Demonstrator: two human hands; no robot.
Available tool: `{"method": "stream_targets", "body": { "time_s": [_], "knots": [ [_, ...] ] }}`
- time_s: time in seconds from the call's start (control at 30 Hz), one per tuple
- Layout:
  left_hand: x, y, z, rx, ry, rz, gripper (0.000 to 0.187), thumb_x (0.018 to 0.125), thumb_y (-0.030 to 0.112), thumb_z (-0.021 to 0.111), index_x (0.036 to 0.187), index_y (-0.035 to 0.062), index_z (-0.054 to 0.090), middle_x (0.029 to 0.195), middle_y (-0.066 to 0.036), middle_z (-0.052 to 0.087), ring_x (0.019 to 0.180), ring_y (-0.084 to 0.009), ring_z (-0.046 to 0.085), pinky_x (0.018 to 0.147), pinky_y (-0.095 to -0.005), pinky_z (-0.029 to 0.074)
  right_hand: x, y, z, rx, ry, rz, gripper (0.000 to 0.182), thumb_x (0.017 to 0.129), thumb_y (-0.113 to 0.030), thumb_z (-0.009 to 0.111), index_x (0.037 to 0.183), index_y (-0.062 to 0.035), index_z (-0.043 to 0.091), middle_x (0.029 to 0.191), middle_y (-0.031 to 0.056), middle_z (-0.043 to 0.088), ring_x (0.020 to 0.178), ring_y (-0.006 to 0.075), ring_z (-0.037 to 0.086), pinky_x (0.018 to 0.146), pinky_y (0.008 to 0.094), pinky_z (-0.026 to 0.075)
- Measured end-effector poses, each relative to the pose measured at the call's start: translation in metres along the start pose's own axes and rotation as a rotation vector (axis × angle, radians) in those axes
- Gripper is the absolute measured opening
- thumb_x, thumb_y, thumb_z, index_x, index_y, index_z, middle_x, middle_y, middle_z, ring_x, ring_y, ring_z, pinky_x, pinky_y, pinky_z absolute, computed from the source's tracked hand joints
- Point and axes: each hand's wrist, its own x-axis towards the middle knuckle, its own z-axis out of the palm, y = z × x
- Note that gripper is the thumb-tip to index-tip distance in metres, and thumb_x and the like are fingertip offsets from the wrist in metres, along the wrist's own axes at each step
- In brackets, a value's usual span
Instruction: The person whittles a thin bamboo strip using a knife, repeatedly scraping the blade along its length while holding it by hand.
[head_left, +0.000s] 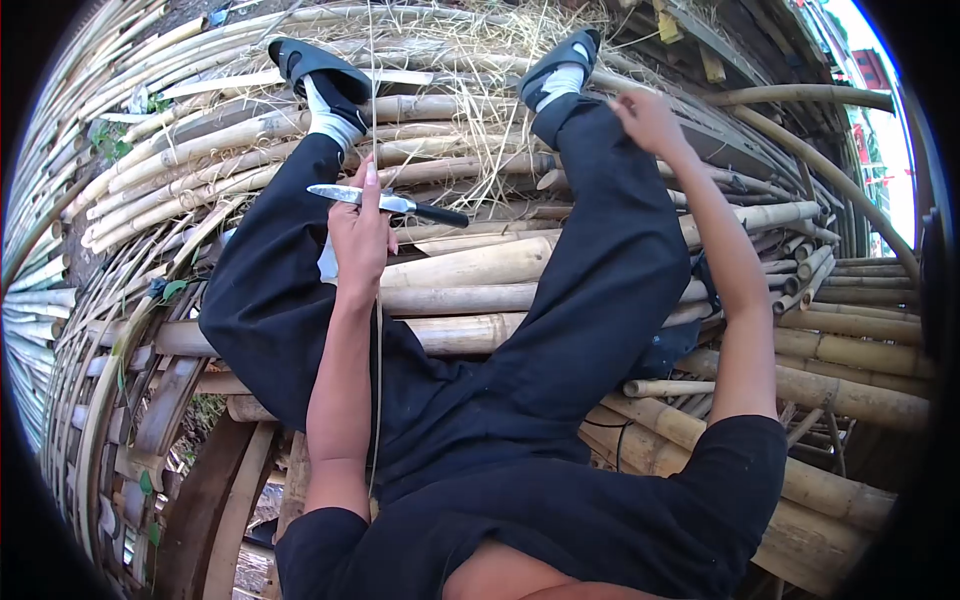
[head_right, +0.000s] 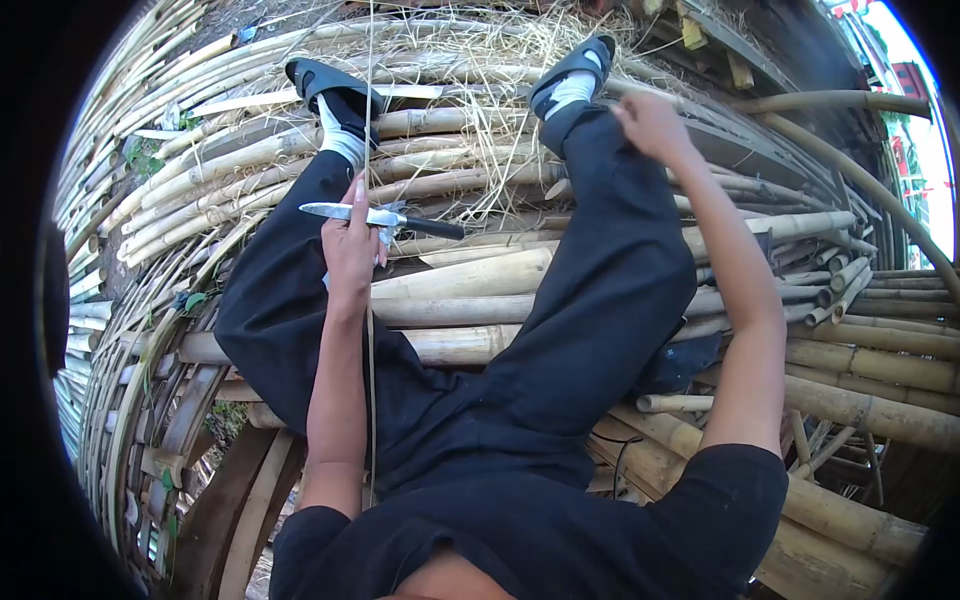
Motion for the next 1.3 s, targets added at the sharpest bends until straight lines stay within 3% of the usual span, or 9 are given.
{"method": "stream_targets", "body": {
  "time_s": [0.2,0.3,0.4,0.57,0.67,0.73,1.0,1.2,1.3],
  "knots": [
    [0.002,-0.004,-0.005,-0.010,-0.024,0.012,0.038,0.100,0.024,0.043,0.129,0.0019,0.051,0.050,0.003,0.042,0.036,-0.0032,0.033,0.032,-0.0206,0.029,0.015,-0.032,0.043,0.005,0.210,-0.307,0.040,0.087,-0.031,0.058,0.115,-0.0020,0.056,0.117,0.0185,0.056,0.108,0.0343,0.056,0.091,0.0415,0.045],
    [0.001,0.000,-0.001,-0.005,0.021,0.018,0.038,0.099,0.024,0.044,0.129,0.0020,0.051,0.050,0.002,0.041,0.036,-0.0040,0.032,0.033,-0.0214,0.029,0.028,-0.027,0.065,-0.253,-0.633,0.288,0.056,0.091,-0.039,0.051,0.129,0.0025,0.046,0.140,0.0183,0.040,0.135,0.0348,0.030,0.105,0.0561,0.029],
    [0.002,0.001,-0.002,0.013,0.018,0.006,0.038,0.099,0.023,0.044,0.131,0.0031,0.050,0.051,0.002,0.042,0.036,-0.0046,0.031,0.033,-0.0215,0.029,-0.002,-0.049,0.054,-0.401,0.025,-0.473,0.046,0.093,-0.030,0.050,0.127,0.0013,0.046,0.134,0.0218,0.045,0.123,0.0379,0.043,0.102,0.0488,0.035],
    [0.000,0.000,0.000,-0.032,-0.026,-0.025,0.039,0.099,0.027,0.044,0.129,0.0021,0.051,0.047,0.005,0.035,0.035,-0.0036,0.028,0.033,-0.0211,0.028,-0.061,-0.110,-0.008,0.163,-0.516,-0.836,0.037,0.092,-0.036,0.054,0.121,-0.0142,0.058,0.133,0.0092,0.051,0.126,0.0285,0.044,0.105,0.0403,0.035],
    [0.000,-0.002,-0.002,-0.014,0.010,-0.005,0.039,0.099,0.026,0.044,0.129,0.0012,0.051,0.046,0.005,0.034,0.035,-0.0036,0.028,0.033,-0.0213,0.028,-0.057,0.007,-0.060,-0.268,-0.461,-0.497,0.057,0.089,-0.052,0.049,0.131,-0.0134,0.050,0.127,0.0115,0.055,0.122,0.0275,0.048,0.102,0.0419,0.038],
    [0.001,-0.002,-0.001,-0.043,0.009,-0.003,0.039,0.099,0.027,0.046,0.128,0.0014,0.052,0.050,0.005,0.035,0.037,-0.0032,0.029,0.033,-0.0212,0.030,-0.036,0.117,-0.101,-1.034,-0.546,0.417,0.055,0.089,-0.051,0.049,0.135,-0.0212,0.045,0.121,0.0090,0.058,0.111,0.0270,0.056,0.099,0.0415,0.040],
    [0.001,-0.007,0.002,-0.010,-0.035,0.014,0.039,0.098,0.026,0.048,0.126,0.0008,0.054,0.055,0.004,0.037,0.039,-0.0026,0.034,0.032,-0.0213,0.032,-0.047,0.101,-0.086,-0.175,0.091,0.408,0.060,0.092,-0.054,0.041,0.117,-0.0026,0.058,0.111,0.0218,0.061,0.109,0.0373,0.056,0.095,0.0432,0.042],
    [0.000,-0.010,0.000,0.034,-0.031,0.014,0.039,0.098,0.025,0.047,0.127,0.0003,0.053,0.056,0.004,0.039,0.039,-0.0025,0.034,0.032,-0.0214,0.031,-0.101,-0.146,-0.002,0.065,-0.406,-0.864,0.044,0.090,-0.037,0.054,0.123,-0.0088,0.056,0.139,0.0166,0.041,0.128,0.0335,0.038,0.105,0.0484,0.030],
    [0.001,-0.008,0.001,0.000,-0.042,0.010,0.041,0.098,0.027,0.047,0.129,0.0003,0.051,0.056,0.005,0.036,0.039,-0.0023,0.032,0.033,-0.0218,0.032,-0.124,-0.188,-0.008,0.369,-0.610,-0.870,0.041,0.092,-0.038,0.050,0.125,-0.0149,0.056,0.130,0.0144,0.051,0.122,0.0299,0.047,0.102,0.0389,0.038]
  ]
}}
